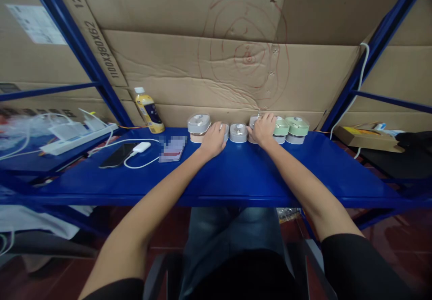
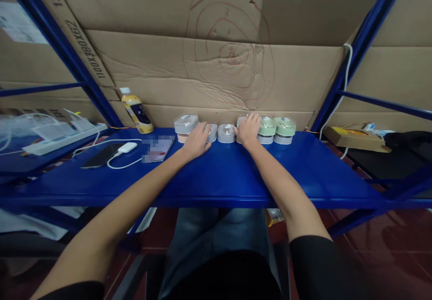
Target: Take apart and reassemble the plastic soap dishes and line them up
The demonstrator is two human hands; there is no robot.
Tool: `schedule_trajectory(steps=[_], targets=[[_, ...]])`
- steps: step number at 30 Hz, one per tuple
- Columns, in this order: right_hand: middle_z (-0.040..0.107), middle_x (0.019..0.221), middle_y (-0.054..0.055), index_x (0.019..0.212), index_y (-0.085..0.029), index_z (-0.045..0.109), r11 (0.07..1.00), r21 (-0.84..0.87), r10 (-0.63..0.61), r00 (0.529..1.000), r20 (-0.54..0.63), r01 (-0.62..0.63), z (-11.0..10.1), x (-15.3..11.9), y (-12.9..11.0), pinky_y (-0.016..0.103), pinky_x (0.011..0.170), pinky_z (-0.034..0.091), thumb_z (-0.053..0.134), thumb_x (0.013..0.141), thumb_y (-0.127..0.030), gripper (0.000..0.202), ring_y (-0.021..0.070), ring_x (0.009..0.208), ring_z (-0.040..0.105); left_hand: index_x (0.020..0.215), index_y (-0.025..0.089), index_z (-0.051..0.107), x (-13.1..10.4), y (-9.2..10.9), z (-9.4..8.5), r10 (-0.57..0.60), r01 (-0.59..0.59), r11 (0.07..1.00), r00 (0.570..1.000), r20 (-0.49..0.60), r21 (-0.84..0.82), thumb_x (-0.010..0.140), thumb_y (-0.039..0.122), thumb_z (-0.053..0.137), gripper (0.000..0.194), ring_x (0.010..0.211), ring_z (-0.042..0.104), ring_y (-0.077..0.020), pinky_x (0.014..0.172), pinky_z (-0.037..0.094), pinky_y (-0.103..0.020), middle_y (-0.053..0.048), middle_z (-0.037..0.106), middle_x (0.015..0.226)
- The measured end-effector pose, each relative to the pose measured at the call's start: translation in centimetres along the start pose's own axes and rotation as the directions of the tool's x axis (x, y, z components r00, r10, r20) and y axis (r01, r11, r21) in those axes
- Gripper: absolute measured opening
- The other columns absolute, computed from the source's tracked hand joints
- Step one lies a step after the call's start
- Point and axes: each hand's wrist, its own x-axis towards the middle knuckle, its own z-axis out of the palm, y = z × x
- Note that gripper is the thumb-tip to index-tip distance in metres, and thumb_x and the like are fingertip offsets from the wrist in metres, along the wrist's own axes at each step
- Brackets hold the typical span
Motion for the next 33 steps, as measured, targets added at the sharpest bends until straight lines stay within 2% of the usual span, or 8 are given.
schedule_trajectory(steps=[7, 12, 15, 19, 23, 26, 29, 33], targets=[[0.063, 0.121, 0.026, 0.117, -0.007, 0.069, 0.982, 0.156, -0.076, 0.978, -0.196, 0.108, -2.5, -2.6, 3.2, 0.052, 0.096, 0.038, 0.043, 0.104, -0.054, 0.055, 0.0408, 0.116, 0.05, 0.142, 0.008, 0.058, 1.2, 0.3, 0.4, -0.1, 0.076, 0.984, 0.984, 0.146, 0.159, 0.091, 0.018, 0.066, 0.052, 0.141, 0.054, -0.0432, 0.119, 0.04, -0.056, -0.027, 0.06, 0.147], [0.063, 0.118, 0.022, 0.111, -0.013, 0.07, 0.955, 0.28, -0.032, 0.972, -0.235, 0.099, -3.4, -3.7, 5.7, 0.053, 0.098, 0.039, 0.038, 0.105, -0.042, 0.044, 0.0384, 0.115, 0.05, 0.131, 0.01, 0.061, -3.9, 1.8, -2.0, -0.02, 0.005, 0.993, 0.992, 0.122, 0.121, 0.093, 0.04, 0.073, 0.05, 0.134, 0.056, -0.0444, 0.115, 0.046, -0.057, -0.027, 0.061, 0.14], [0.063, 0.115, 0.019, 0.107, -0.017, 0.071, 0.908, 0.403, -0.041, 0.98, -0.193, 0.118, -4.1, -4.3, 5.2, 0.054, 0.102, 0.04, 0.04, 0.105, -0.042, 0.04, 0.0372, 0.116, 0.052, 0.124, 0.015, 0.061, -7.7, 2.6, -3.3, -0.093, 0.093, 0.995, 0.996, 0.004, 0.023, 0.091, 0.055, 0.075, 0.053, 0.133, 0.055, -0.048, 0.108, 0.05, -0.062, -0.026, 0.058, 0.136], [0.064, 0.122, 0.016, 0.116, -0.022, 0.071, 0.73, 0.601, -0.304, 0.942, -0.141, 0.325, -5.2, -5.7, 3.4, 0.054, 0.111, 0.043, 0.056, 0.098, -0.053, 0.038, 0.0359, 0.122, 0.056, 0.134, 0.015, 0.056, -10.3, 3.0, -3.9, -0.187, 0.181, 0.962, 0.982, -0.006, -0.205, 0.088, 0.052, 0.079, 0.063, 0.121, 0.064, -0.0446, 0.101, 0.056, -0.063, -0.024, 0.056, 0.135], [0.052, 0.157, 0.015, 0.151, -0.026, 0.056, 0.464, 0.747, -0.659, 0.749, -0.068, 0.476, -5.1, -7.3, 2.2, 0.057, 0.121, 0.041, 0.08, 0.079, -0.07, 0.088, 0.0402, 0.147, 0.047, 0.137, 0.025, 0.059, -8.9, 3.2, -3.9, 0.067, -0.033, 0.881, 0.996, 0.056, -0.472, 0.083, 0.047, 0.085, 0.064, 0.139, 0.058, -0.0366, 0.118, 0.05, -0.053, -0.015, 0.053, 0.149], [0.051, 0.161, 0.018, 0.161, -0.025, 0.045, 0.413, 0.806, -0.741, 0.671, 0.028, 0.423, -4.5, -7.9, 2.1, 0.058, 0.119, 0.044, 0.086, 0.069, -0.075, 0.113, 0.0426, 0.148, 0.049, 0.141, 0.025, 0.058, -7.0, 3.7, -3.5, 0.152, -0.076, 0.804, 0.985, 0.08, -0.59, 0.076, 0.044, 0.09, 0.075, 0.147, 0.052, -0.038, 0.123, 0.045, -0.053, -0.015, 0.054, 0.154], [0.063, 0.149, 0.018, 0.16, -0.025, 0.047, 0.431, 0.824, -0.729, 0.68, 0.078, 0.368, -4.1, -7.8, 2.8, 0.056, 0.111, 0.051, 0.088, 0.068, -0.074, 0.112, 0.0402, 0.134, 0.062, 0.151, 0.022, 0.045, -5.7, 4.1, -2.7, 0.106, 0.007, 0.737, 0.986, 0.125, -0.676, 0.07, 0.047, 0.093, 0.098, 0.14, 0.059, -0.0394, 0.118, 0.049, -0.057, -0.019, 0.058, 0.15], [0.072, 0.13, 0.015, 0.15, -0.022, 0.057, 0.448, 0.845, -0.645, 0.76, 0.079, 0.292, -3.9, -6.9, 5.4, 0.054, 0.105, 0.054, 0.087, 0.072, -0.067, 0.095, 0.0359, 0.119, 0.069, 0.16, 0.021, 0.034, -5.5, 4.1, -2.1, 0.131, 0.033, 0.686, 0.977, 0.168, -0.727, 0.07, 0.046, 0.093, 0.111, 0.138, 0.062, -0.0386, 0.116, 0.05, -0.057, -0.02, 0.062, 0.147]])
